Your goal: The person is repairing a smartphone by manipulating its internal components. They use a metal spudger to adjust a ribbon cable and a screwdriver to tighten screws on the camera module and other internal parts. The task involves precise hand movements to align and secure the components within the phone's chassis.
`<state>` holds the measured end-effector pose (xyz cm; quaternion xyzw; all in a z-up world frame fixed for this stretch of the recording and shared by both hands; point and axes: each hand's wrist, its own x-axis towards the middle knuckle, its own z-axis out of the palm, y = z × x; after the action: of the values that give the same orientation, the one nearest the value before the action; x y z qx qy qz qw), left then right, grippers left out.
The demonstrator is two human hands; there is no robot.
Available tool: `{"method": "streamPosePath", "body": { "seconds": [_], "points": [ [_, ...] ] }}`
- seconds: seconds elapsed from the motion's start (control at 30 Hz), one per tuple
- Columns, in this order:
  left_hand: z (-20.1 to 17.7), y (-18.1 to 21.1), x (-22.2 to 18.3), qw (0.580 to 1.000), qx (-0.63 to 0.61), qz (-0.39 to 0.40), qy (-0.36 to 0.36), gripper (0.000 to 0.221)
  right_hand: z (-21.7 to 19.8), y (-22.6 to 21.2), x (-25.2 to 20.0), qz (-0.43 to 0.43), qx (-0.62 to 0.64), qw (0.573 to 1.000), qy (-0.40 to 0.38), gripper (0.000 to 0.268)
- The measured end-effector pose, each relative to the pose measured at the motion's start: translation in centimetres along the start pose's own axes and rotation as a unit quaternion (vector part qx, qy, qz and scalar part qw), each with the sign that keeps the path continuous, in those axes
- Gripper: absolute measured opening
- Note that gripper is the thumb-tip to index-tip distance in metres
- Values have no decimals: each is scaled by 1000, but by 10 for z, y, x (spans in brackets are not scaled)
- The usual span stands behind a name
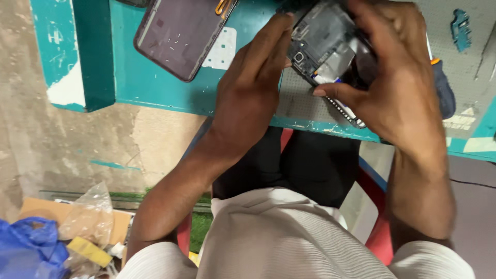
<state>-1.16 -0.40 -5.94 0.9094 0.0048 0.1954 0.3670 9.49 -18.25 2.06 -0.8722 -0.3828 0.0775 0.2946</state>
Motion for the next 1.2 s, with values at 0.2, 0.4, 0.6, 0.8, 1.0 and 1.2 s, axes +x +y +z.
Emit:
{"method": "streamPosePath", "body": {
  "seconds": [0.2,0.4,0.6,0.8,1.0,1.2],
  "points": [
    [6,11,8,951,-291,-104,9,34,6,14,-25,57,85,992,76,102],
    [6,37,12,894,-395,-191,-88,57,21,-4,-40,183,294,923,167,93],
    [7,28,9,882,-421,-188,-98,59,26,2,-43,199,413,880,127,72],
    [16,16,0,890,-403,-181,-111,56,-2,22,-36,56,180,982,-25,60],
    [20,12,-2,880,-424,-185,-103,54,-11,23,-25,-77,-79,993,-50,57],
    [20,2,-7,890,-421,-141,-103,50,-8,39,-35,-163,-223,960,-52,54]
  ]
}}
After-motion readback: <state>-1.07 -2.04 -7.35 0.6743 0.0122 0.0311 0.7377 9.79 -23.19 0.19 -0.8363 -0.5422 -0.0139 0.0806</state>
